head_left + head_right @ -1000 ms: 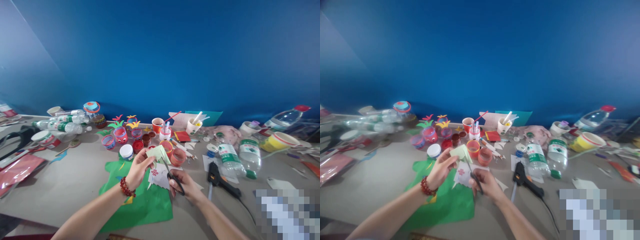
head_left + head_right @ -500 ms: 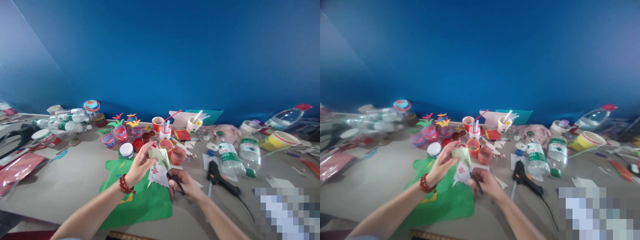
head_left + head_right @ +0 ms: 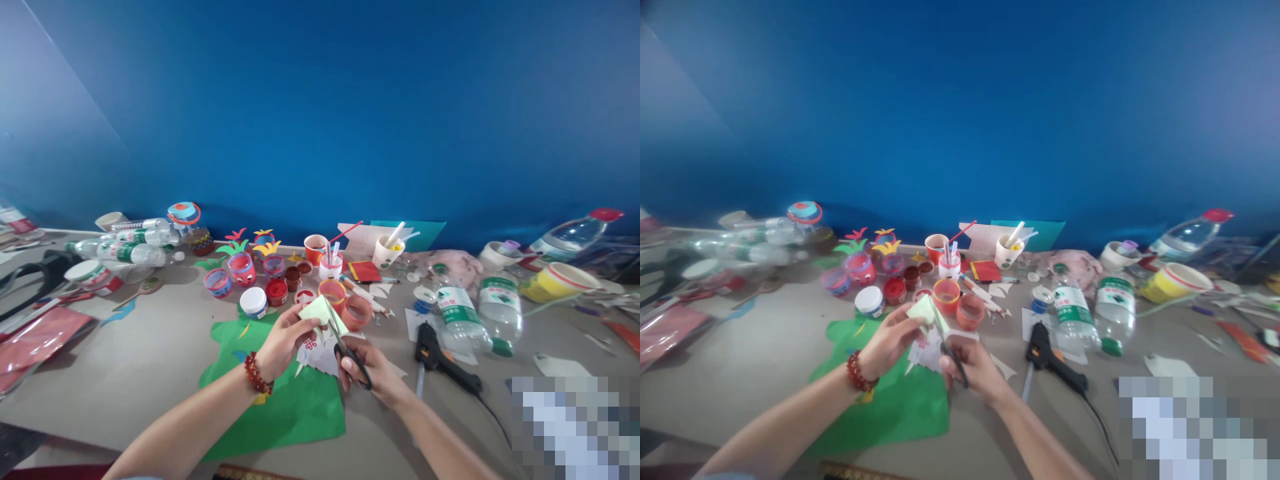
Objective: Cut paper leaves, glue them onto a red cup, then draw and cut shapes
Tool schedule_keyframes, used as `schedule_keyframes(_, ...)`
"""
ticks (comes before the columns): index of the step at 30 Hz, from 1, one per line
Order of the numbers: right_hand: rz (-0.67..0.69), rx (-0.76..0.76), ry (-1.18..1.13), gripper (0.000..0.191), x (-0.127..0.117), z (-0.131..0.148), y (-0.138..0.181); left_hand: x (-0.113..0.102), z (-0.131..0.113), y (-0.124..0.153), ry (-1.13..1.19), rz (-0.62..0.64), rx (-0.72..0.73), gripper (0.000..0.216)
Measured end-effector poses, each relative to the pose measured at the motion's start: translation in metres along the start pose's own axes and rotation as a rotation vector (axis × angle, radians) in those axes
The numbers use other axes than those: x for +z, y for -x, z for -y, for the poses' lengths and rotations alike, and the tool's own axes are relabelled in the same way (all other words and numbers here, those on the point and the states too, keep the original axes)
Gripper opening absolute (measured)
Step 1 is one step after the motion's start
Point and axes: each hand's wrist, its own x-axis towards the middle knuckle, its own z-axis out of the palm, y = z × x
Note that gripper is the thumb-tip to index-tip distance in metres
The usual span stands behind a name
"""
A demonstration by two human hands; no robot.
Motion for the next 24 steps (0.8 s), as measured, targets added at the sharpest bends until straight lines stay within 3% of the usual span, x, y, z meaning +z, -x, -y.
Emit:
schedule_keyframes(11,-0.017,0.054,0.035,0.060,0.002,-0.012,-0.003,0.001,-0.008,0.000,0.017,-0.013,0.123,0.028)
schedule_keyframes(24,-0.003,0.098,0.032,0.059,0.001,-0.015,-0.003,0.001,-0.014,0.002,-0.257,-0.045,0.224,0.023)
